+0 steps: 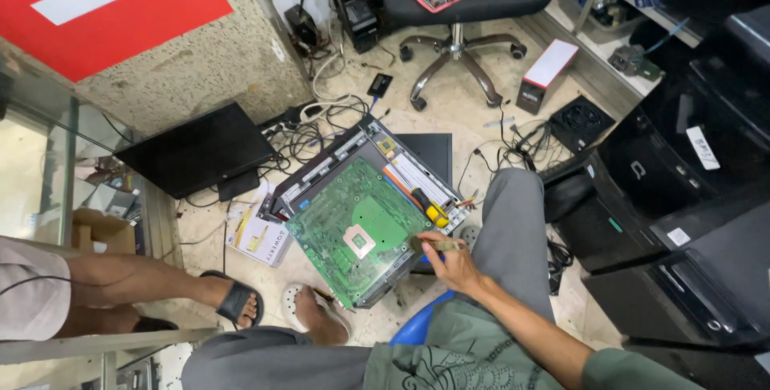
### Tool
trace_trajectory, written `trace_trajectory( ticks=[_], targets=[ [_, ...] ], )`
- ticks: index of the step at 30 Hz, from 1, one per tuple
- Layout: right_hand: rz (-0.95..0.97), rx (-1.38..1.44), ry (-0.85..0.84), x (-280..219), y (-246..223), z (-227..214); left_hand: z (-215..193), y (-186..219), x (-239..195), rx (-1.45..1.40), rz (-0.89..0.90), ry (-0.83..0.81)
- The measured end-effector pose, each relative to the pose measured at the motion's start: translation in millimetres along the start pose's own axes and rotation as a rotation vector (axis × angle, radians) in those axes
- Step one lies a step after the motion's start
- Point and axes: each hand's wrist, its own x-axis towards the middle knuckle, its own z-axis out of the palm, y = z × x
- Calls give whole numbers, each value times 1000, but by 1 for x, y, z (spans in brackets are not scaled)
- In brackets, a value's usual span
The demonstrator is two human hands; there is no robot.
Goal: The person cleans the back of a green motherboard using a small cloth, then flips it over to clean the front side. They then pick up a small square chip and wipe it with the cloth.
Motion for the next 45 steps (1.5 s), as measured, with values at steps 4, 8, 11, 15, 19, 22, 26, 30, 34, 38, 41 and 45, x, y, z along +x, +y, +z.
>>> trace_trajectory(
  ticks=[4, 8, 11, 15, 19, 22, 26, 30, 34, 38, 41, 45],
  targets=[
    [-17, -203, -42, 16, -3, -6, 99, -59, -55, 89, -207, -156],
    [133, -292, -138, 29, -27, -2, 134, -64, -87, 318, -898, -574],
    [-161, -257, -237, 13, -22, 17, 139, -68, -89, 330, -959, -621],
    [-35, -303, -290, 33, -43, 18, 140, -87, -101, 275, -990, -663],
    [60, -377, -379, 40, -63, 26, 143, -83, -110, 268, -991, -597],
    [-49, -364, -549, 35, -76, 41, 148, -89, -116, 240, -1027, -555],
    [-201, -277, -582, 44, -65, 75, 152, -103, -124, 167, -1064, -473],
    [-78, -268, -651, 46, -83, 98, 150, -87, -116, 108, -1109, -421],
    [-155, -230, -800, 50, -100, 109, 150, -86, -118, -74, -1217, -397],
    [-104, -235, -736, 57, -107, 111, 147, -56, -105, -228, -1377, -333],
    [-69, -240, -993, 47, -101, 109, 146, -59, -105, -231, -1381, -341],
    [-182, -246, -785, 46, -98, 113, 145, -64, -109, -198, -1327, -389]
  ],
)
